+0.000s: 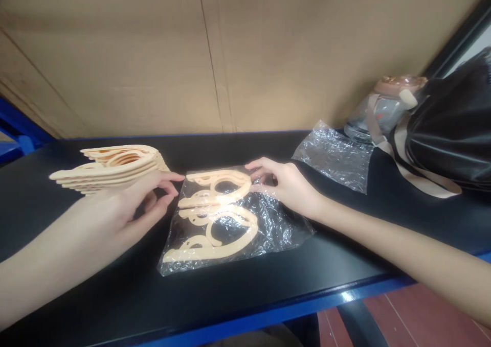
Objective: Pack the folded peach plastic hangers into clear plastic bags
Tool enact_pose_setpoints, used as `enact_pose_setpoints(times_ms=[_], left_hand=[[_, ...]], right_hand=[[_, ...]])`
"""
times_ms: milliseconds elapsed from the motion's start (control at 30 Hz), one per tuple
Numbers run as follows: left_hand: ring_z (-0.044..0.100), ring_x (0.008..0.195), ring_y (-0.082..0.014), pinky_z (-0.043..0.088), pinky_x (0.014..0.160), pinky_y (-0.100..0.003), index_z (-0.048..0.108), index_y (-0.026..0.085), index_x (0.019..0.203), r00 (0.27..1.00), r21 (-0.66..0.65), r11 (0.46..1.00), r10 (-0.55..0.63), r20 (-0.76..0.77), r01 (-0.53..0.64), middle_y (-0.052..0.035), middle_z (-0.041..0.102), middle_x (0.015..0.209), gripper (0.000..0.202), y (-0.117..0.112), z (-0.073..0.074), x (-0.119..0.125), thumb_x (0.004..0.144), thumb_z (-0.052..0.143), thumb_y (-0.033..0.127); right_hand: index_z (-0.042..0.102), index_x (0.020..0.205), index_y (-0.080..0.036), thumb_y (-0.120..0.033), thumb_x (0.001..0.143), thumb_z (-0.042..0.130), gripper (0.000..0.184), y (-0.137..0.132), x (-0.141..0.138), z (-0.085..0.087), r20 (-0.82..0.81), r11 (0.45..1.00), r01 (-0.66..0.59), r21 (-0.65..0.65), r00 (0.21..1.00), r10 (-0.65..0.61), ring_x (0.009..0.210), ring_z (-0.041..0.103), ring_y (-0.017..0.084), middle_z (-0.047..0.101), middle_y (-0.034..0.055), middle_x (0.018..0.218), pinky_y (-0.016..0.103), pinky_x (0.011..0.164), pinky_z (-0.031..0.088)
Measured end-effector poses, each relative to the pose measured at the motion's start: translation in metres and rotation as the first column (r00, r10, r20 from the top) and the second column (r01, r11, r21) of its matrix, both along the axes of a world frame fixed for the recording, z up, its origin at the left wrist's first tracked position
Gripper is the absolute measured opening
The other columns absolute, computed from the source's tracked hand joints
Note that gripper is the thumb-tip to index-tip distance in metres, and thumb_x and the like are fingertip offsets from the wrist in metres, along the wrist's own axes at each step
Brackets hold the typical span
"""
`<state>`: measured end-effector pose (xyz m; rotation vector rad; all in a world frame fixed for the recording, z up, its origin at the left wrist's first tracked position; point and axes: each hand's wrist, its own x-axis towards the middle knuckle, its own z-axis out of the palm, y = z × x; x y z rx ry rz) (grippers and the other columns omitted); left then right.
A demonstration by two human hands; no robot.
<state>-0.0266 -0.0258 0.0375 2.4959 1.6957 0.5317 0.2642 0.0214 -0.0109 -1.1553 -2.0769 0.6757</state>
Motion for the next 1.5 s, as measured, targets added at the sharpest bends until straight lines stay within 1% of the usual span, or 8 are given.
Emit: enact_pose_setpoints(times_ms=[167, 300, 433, 700, 833, 1067, 1200, 1500], left_hand=[[0.06, 0.105, -0.0238, 0.045, 0.087, -0.032, 0.056, 0.023, 0.118, 0.968, 0.279, 0.947, -0.096, -0.231, 0.161, -0.0047, 0.061, 0.121, 0.037, 0.007, 0.03, -0.012, 0.095, 0.033, 0.041], [0.053, 0.112, -0.0232, 0.038, 0.101, -0.038, 0.055, 0.02, 0.123, 0.981, 0.192, 0.973, -0.1, -0.167, 0.132, -0.0026, 0.056, 0.123, 0.056, 0.031, 0.048, -0.043, 0.085, 0.04, 0.058], [0.045, 0.125, -0.0292, 0.04, 0.099, -0.041, 0.042, 0.022, 0.139, 0.988, -0.021, 0.997, -0.083, -0.132, 0.081, -0.0014, 0.046, 0.14, 0.075, 0.051, 0.054, -0.072, 0.077, 0.042, 0.063], [0.062, 0.102, -0.0257, 0.049, 0.09, -0.041, 0.038, 0.021, 0.143, 0.984, -0.271, 0.954, 0.091, -0.154, -0.131, -0.003, 0.062, 0.126, 0.081, 0.063, 0.06, -0.089, 0.072, 0.054, 0.058], [0.058, 0.112, -0.0291, 0.043, 0.095, -0.04, 0.043, 0.014, 0.141, 0.977, -0.217, 0.969, 0.072, -0.2, -0.116, -0.0041, 0.057, 0.133, 0.073, 0.072, 0.058, -0.104, 0.081, 0.033, 0.055], [0.053, 0.121, -0.0305, 0.037, 0.104, -0.046, 0.049, 0.018, 0.136, 0.982, -0.21, 0.97, 0.084, -0.172, -0.119, -0.0081, 0.051, 0.142, 0.08, 0.079, 0.048, -0.122, 0.075, 0.058, 0.069], [0.056, 0.117, -0.0323, 0.039, 0.101, -0.049, 0.052, 0.017, 0.132, 0.986, -0.163, 0.981, 0.084, -0.143, -0.107, -0.0088, 0.052, 0.141, 0.099, 0.08, 0.044, -0.125, 0.064, 0.051, 0.088], [0.067, 0.09, -0.0242, 0.053, 0.082, -0.046, 0.058, 0.019, 0.129, 0.992, 0.053, 0.999, 0.009, -0.126, -0.002, -0.0047, 0.068, 0.117, 0.095, 0.09, 0.047, -0.128, 0.063, 0.055, 0.086]], right_hand=[[0.054, 0.129, -0.029, -0.036, 0.084, 0.066, 0.048, -0.005, 0.002, 0.008, 0.08, 1.0, -0.009, 0.022, 0.997, 0.008, 0.096, 0.07, 0.022, 0.075, 0.0019, 0.106, 0.041, 0.087, 0.053], [0.053, 0.13, -0.028, -0.027, 0.086, 0.061, 0.044, -0.009, 0.008, 0.014, 0.134, 0.994, 0.044, 0.096, 0.989, -0.056, 0.094, 0.07, 0.02, 0.076, -0.0004, 0.103, 0.04, 0.09, 0.052], [0.058, 0.123, -0.028, -0.025, 0.086, 0.061, 0.037, -0.009, 0.015, 0.019, 0.129, 0.981, 0.1, 0.164, 0.984, -0.122, 0.089, 0.071, 0.019, 0.076, -0.0015, 0.095, 0.039, 0.09, 0.052], [0.062, 0.115, -0.026, -0.034, 0.086, 0.062, 0.03, -0.009, 0.021, 0.022, 0.097, 0.958, 0.168, 0.232, 0.976, -0.194, 0.084, 0.07, 0.02, 0.074, 0.0009, 0.089, 0.037, 0.079, 0.053], [0.063, 0.113, -0.025, -0.033, 0.086, 0.062, 0.028, -0.008, 0.021, 0.022, 0.079, 0.951, 0.177, 0.254, 0.976, -0.203, 0.083, 0.07, 0.021, 0.074, 0.0019, 0.089, 0.037, 0.08, 0.053], [0.064, 0.111, -0.024, -0.032, 0.086, 0.063, 0.027, -0.008, 0.021, 0.022, 0.055, 0.946, 0.17, 0.276, 0.98, -0.193, 0.079, 0.068, 0.018, 0.072, 0.0012, 0.088, 0.034, 0.077, 0.052], [0.064, 0.111, -0.025, -0.032, 0.086, 0.063, 0.026, -0.008, 0.021, 0.022, 0.055, 0.944, 0.171, 0.281, 0.979, -0.194, 0.079, 0.068, 0.017, 0.072, 0.0005, 0.088, 0.034, 0.079, 0.051], [0.064, 0.111, -0.024, -0.03, 0.086, 0.064, 0.026, -0.008, 0.02, 0.023, 0.054, 0.946, 0.169, 0.275, 0.98, -0.191, 0.08, 0.067, 0.016, 0.071, 0.0002, 0.088, 0.033, 0.079, 0.05]])
